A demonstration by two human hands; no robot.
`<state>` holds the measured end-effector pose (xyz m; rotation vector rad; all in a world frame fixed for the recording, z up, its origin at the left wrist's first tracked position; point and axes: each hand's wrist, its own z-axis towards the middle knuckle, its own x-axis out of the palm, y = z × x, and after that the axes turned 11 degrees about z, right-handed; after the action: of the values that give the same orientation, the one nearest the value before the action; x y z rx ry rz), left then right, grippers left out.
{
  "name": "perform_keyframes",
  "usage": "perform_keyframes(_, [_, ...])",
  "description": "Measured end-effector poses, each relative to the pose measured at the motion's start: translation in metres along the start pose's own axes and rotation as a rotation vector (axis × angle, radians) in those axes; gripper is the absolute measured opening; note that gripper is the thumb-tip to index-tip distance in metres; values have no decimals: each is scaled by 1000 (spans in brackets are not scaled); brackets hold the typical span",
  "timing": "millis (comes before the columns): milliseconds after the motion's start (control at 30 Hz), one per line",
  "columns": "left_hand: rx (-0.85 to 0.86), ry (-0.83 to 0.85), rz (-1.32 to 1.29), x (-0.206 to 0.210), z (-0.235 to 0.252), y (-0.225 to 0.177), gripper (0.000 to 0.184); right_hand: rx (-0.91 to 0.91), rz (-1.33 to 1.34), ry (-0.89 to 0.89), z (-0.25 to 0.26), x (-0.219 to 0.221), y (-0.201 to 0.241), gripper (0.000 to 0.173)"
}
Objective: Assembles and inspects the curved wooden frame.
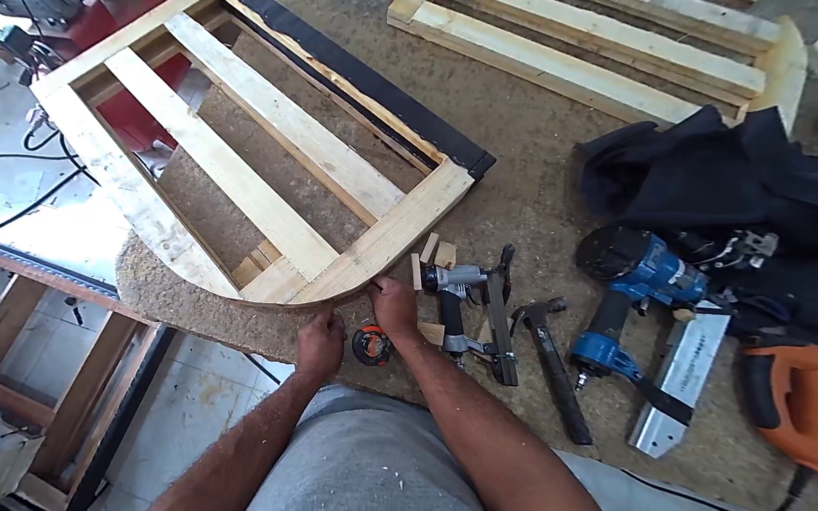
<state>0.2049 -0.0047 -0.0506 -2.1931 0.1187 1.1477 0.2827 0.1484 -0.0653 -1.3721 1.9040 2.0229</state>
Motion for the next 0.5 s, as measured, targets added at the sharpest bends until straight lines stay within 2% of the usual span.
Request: perform_keyframes(500, [10, -14, -32, 1, 0, 2, 45, -28, 16, -29, -1, 0, 0, 17])
